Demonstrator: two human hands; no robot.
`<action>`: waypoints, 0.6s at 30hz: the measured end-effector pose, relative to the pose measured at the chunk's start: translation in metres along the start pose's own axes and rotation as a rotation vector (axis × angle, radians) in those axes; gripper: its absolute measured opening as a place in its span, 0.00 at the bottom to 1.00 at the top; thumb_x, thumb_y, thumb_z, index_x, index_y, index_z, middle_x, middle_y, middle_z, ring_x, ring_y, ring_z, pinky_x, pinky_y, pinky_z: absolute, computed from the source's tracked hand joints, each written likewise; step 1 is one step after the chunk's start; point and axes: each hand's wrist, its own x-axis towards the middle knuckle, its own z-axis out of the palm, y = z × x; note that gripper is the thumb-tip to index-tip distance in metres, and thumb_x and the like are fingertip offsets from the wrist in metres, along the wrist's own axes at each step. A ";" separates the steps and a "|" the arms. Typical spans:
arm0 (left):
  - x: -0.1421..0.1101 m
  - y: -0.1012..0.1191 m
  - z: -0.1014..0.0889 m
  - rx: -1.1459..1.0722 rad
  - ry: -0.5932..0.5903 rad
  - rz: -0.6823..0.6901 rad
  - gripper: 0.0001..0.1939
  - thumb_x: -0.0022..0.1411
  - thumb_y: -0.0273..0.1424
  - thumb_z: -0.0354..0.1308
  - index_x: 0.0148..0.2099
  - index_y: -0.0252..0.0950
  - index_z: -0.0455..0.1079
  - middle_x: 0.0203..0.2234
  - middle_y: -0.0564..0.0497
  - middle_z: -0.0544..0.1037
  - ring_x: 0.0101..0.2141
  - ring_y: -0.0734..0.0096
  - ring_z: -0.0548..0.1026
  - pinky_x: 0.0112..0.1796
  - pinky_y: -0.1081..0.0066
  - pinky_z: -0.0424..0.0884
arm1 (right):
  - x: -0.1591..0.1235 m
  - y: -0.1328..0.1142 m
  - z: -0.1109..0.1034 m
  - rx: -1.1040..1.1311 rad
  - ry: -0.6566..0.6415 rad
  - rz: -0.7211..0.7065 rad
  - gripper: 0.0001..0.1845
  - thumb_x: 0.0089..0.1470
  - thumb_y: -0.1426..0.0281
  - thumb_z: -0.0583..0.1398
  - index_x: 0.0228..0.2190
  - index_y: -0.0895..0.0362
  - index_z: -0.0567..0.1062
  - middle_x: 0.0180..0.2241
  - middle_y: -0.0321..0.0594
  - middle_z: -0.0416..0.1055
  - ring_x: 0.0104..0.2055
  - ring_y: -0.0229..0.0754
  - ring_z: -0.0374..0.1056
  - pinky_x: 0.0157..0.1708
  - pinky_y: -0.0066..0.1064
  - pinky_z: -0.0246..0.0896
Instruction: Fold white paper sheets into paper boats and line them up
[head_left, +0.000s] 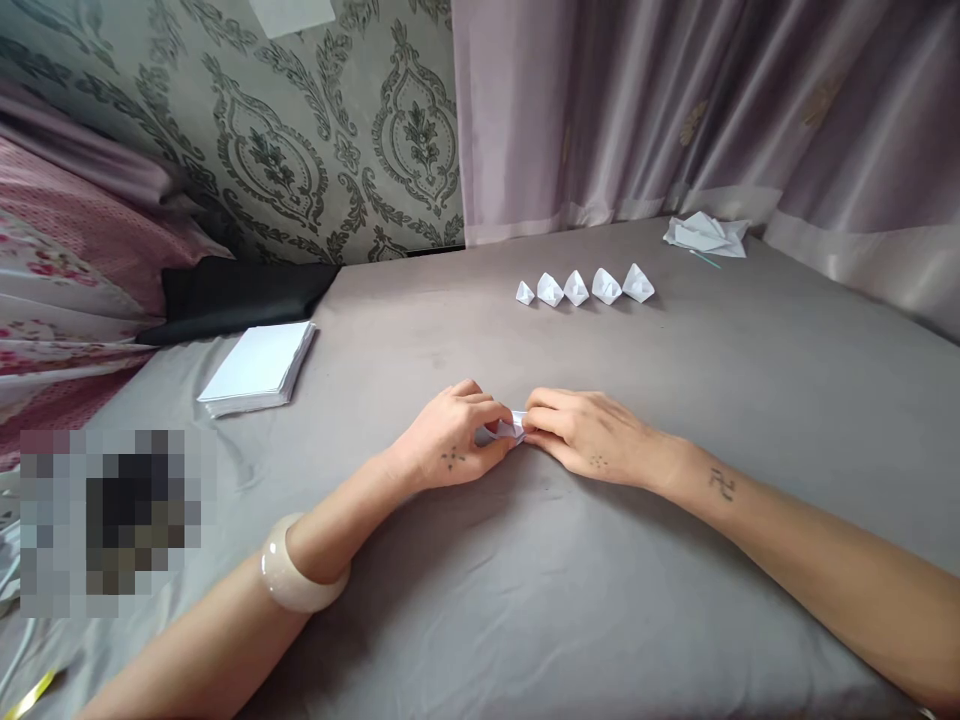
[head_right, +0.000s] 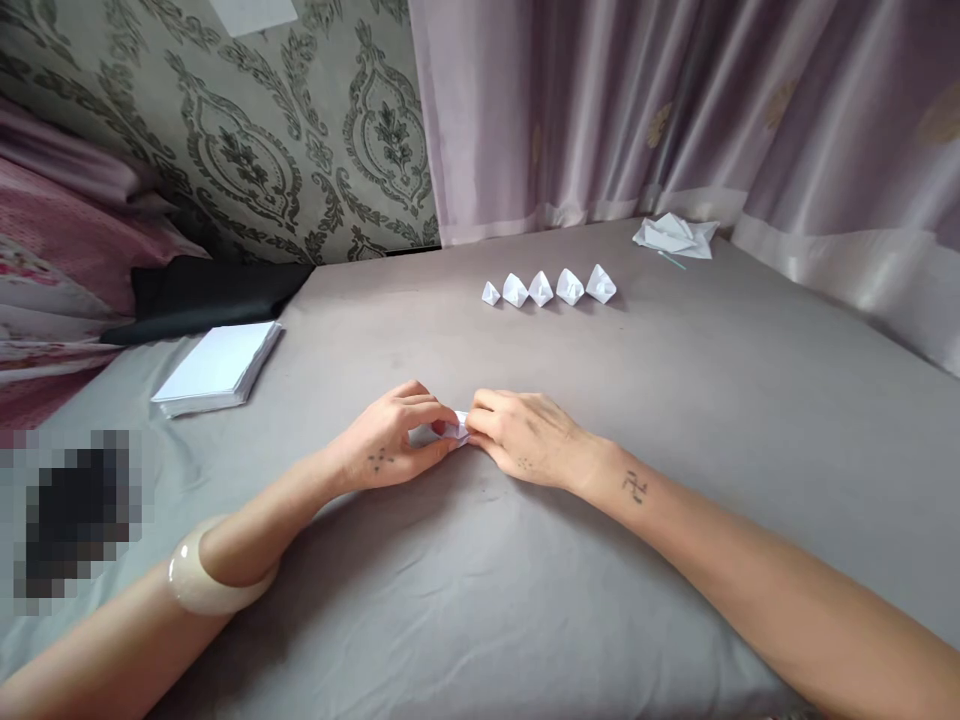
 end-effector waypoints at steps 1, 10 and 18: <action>0.000 0.001 0.003 0.029 0.005 0.006 0.07 0.60 0.32 0.56 0.39 0.38 0.74 0.30 0.50 0.78 0.36 0.65 0.72 0.40 0.65 0.67 | -0.001 -0.001 0.002 0.007 0.008 0.020 0.13 0.65 0.66 0.51 0.36 0.55 0.73 0.38 0.38 0.70 0.31 0.35 0.64 0.27 0.29 0.49; -0.002 0.023 0.019 0.249 0.107 -0.185 0.05 0.59 0.30 0.56 0.37 0.37 0.72 0.29 0.47 0.77 0.37 0.60 0.70 0.37 0.63 0.64 | -0.004 -0.009 0.010 -0.012 0.050 0.059 0.12 0.64 0.68 0.50 0.40 0.55 0.73 0.39 0.39 0.70 0.34 0.37 0.65 0.29 0.31 0.52; -0.004 0.028 0.028 0.285 0.148 -0.261 0.04 0.62 0.31 0.55 0.38 0.38 0.70 0.34 0.48 0.77 0.38 0.61 0.67 0.37 0.62 0.59 | -0.005 -0.012 0.011 -0.043 0.067 0.041 0.11 0.64 0.70 0.50 0.38 0.57 0.72 0.37 0.39 0.69 0.34 0.39 0.64 0.30 0.32 0.52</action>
